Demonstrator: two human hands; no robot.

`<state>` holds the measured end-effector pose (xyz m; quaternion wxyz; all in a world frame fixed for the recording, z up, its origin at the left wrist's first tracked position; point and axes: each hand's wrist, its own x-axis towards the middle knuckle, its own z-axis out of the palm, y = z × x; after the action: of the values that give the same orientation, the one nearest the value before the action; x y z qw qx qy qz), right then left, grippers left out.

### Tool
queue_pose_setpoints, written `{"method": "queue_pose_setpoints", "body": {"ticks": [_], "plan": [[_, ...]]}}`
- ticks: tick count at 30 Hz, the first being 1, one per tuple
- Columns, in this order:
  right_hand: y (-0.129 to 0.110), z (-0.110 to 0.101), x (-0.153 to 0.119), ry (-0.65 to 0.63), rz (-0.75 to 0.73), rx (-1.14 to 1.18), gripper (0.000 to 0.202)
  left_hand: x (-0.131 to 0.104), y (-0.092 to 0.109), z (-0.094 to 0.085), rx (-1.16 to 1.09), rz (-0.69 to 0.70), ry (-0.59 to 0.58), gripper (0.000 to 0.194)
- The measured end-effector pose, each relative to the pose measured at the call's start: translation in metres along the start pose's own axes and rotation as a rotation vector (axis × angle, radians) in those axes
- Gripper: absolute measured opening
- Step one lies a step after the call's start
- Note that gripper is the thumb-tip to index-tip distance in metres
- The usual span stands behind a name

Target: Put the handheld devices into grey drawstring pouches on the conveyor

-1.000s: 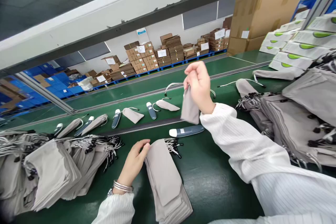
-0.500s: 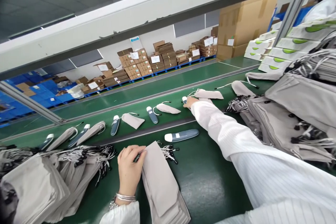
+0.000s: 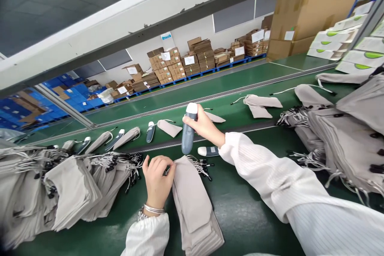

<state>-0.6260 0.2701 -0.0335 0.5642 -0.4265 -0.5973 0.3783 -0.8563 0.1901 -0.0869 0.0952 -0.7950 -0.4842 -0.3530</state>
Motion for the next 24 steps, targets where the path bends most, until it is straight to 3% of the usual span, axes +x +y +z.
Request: {"method": "queue_pose_setpoints", "body": {"ticks": [4,7,12,15,17,21,24], "plan": [[0.003,0.01,-0.003,-0.008,-0.096,-0.063,0.039,-0.001,0.003,0.004,0.027,-0.051,-0.009,0.012],[0.006,0.011,-0.001,-0.027,-0.096,-0.076,0.039,0.0,0.003,0.004,-0.071,-0.067,-0.069,0.012],[0.003,0.011,-0.004,0.049,-0.071,-0.029,0.041,0.005,0.007,-0.006,-0.464,-0.2,-0.189,0.012],[-0.003,0.014,-0.01,0.02,-0.094,0.013,0.04,0.012,0.017,-0.015,-0.684,-0.261,-0.183,0.015],[-0.009,0.016,-0.016,-0.084,-0.115,0.024,0.038,0.017,0.027,-0.021,-0.724,-0.266,-0.121,0.016],[-0.023,0.018,-0.029,-0.479,-0.112,-0.048,0.029,0.029,0.039,-0.028,-0.694,-0.291,0.09,0.014],[-0.035,0.012,-0.035,-0.686,0.055,0.007,0.025,0.034,0.033,-0.035,-0.716,-0.358,0.22,0.013]]}}
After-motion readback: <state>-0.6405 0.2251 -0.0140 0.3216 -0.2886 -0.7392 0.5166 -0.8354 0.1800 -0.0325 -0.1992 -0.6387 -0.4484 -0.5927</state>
